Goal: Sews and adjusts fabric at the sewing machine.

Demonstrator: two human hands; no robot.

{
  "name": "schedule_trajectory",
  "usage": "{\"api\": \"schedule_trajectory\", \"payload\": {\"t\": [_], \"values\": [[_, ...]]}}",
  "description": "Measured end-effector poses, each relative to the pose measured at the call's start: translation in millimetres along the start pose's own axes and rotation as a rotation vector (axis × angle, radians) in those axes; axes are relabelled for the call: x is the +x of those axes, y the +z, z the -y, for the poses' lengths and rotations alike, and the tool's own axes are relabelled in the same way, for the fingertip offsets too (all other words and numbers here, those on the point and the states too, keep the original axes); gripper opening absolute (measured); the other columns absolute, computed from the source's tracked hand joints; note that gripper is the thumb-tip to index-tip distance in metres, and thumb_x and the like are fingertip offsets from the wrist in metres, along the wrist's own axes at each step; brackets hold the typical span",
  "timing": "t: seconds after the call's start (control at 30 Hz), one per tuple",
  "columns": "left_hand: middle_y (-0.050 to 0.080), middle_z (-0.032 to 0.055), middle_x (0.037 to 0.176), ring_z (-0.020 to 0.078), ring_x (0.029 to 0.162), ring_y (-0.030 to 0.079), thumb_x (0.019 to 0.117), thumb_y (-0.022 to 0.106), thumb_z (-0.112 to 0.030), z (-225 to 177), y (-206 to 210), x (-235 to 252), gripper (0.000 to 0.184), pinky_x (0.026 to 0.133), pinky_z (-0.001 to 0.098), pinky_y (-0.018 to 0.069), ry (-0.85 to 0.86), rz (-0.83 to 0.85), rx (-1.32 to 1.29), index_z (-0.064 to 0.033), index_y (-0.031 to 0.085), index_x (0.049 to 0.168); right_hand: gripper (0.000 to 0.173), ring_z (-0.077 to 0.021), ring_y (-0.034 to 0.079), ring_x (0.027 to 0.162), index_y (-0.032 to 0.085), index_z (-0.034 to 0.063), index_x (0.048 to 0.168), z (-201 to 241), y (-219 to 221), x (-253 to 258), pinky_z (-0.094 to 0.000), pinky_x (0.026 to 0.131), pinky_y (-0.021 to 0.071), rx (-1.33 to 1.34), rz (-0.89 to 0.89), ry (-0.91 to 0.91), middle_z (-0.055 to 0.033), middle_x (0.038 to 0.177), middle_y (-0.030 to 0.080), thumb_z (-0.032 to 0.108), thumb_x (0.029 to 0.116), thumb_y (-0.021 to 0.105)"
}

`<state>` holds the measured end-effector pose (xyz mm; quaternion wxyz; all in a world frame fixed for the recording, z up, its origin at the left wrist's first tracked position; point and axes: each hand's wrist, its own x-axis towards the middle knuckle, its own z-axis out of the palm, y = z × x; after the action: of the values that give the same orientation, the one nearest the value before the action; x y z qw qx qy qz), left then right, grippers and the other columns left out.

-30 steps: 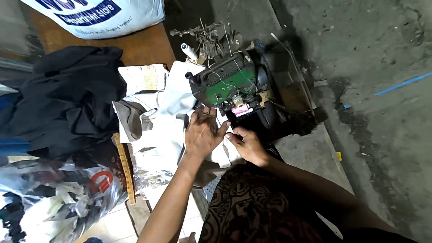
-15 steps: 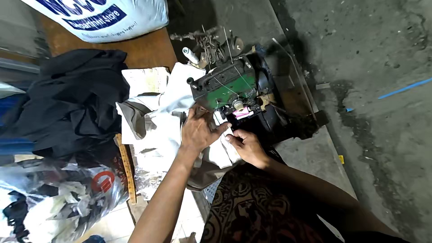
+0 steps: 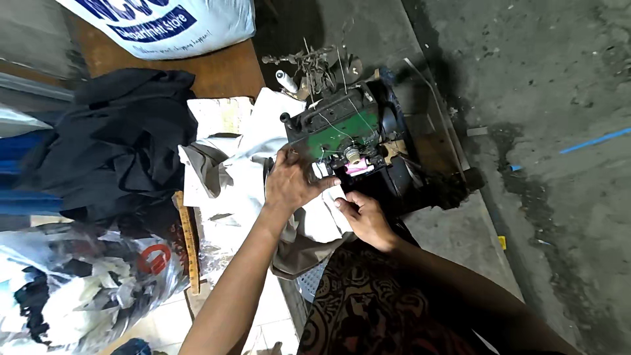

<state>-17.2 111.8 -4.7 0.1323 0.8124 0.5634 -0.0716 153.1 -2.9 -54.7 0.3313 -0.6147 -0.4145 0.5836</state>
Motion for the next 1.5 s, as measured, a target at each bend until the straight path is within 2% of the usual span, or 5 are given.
{"api": "schedule_trajectory", "payload": {"t": [0.33, 0.7, 1.17, 1.37, 1.5], "values": [[0.071, 0.0123, 0.120, 0.0374, 0.136, 0.050, 0.0925, 0.060, -0.034, 17, -8, 19, 0.033, 0.111, 0.0540, 0.0389, 0.079, -0.049, -0.167, -0.0072, 0.076, 0.103, 0.031, -0.0040, 0.057, 0.068, 0.070, 0.0038, 0.093, -7, -3, -10, -0.0234, 0.066, 0.0494, -0.046, 0.017, 0.013, -0.0016, 0.076, 0.063, 0.033, 0.0999, 0.063], [0.063, 0.0169, 0.134, 0.0352, 0.139, 0.047, 0.0829, 0.078, -0.030, 24, 2, 47, 0.049, 0.115, 0.0522, 0.0367, -0.041, -0.119, -0.202, -0.0043, 0.068, 0.124, 0.029, -0.0088, 0.065, 0.082, 0.070, 0.0017, 0.106, -19, 2, -24, -0.0277, 0.078, 0.0554, -0.030, 0.003, 0.039, -0.0074, 0.090, 0.069, 0.030, 0.1011, 0.061], [0.069, 0.0229, 0.120, 0.0393, 0.116, 0.065, 0.0961, 0.061, -0.012, 25, -8, 79, 0.025, 0.101, 0.0564, 0.0481, -0.067, -0.335, -0.318, 0.0020, 0.069, 0.114, 0.025, -0.0116, 0.063, 0.104, 0.071, -0.0033, 0.101, -22, 5, -21, -0.0232, 0.089, 0.0538, 0.076, 0.021, -0.053, -0.0158, 0.115, 0.065, 0.019, 0.0970, 0.062], [0.069, 0.0220, 0.112, 0.0370, 0.106, 0.068, 0.0934, 0.062, -0.005, 36, -5, 89, 0.021, 0.093, 0.0558, 0.0517, -0.023, -0.324, -0.323, 0.0023, 0.068, 0.111, 0.017, -0.0082, 0.068, 0.084, 0.060, 0.0017, 0.118, 1, 4, -20, -0.0277, 0.077, 0.0598, 0.676, 0.275, 0.380, -0.0033, 0.097, 0.069, 0.011, 0.1062, 0.052], [0.069, 0.0201, 0.110, 0.0345, 0.102, 0.069, 0.1001, 0.061, -0.016, 45, -5, 102, 0.020, 0.090, 0.0544, 0.0532, -0.040, -0.307, -0.310, 0.0015, 0.068, 0.108, 0.026, -0.0031, 0.064, 0.097, 0.067, -0.0053, 0.116, -3, 10, -19, -0.0204, 0.088, 0.0534, 0.299, 0.148, 0.160, -0.0090, 0.106, 0.069, 0.014, 0.1047, 0.053]]}}
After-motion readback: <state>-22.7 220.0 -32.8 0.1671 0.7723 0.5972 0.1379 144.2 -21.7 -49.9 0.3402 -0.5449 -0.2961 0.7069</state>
